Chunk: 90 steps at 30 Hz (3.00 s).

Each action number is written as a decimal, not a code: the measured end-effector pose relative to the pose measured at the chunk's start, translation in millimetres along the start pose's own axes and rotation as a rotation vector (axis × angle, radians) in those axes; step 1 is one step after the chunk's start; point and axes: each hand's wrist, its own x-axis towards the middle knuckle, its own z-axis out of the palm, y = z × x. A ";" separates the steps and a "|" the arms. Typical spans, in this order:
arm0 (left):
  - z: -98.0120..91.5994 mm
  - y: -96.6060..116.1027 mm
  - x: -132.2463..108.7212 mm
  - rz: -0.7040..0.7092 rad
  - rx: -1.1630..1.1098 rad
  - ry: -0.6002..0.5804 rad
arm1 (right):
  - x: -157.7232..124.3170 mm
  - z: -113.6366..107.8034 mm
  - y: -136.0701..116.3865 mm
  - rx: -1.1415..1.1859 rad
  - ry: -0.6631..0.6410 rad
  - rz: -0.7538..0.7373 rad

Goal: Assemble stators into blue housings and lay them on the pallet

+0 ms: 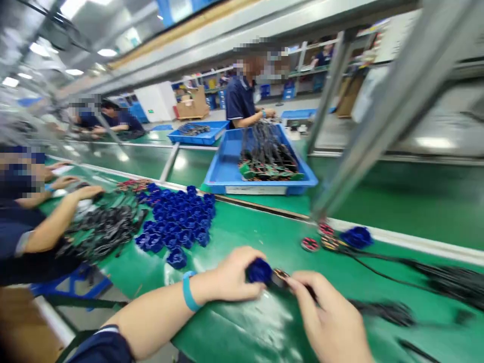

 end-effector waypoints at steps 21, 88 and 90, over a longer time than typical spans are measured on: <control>26.9 -5.5 1.3 -0.557 -0.670 -0.124 | 31.6 37.2 -27.5 -0.402 -0.255 0.314; 16.9 7.0 -4.4 -0.458 -0.961 0.000 | 9.9 38.8 -23.8 -0.065 0.169 -0.231; 17.8 7.9 -4.4 -0.468 -0.973 0.008 | 9.9 38.7 -23.9 -0.066 0.169 -0.218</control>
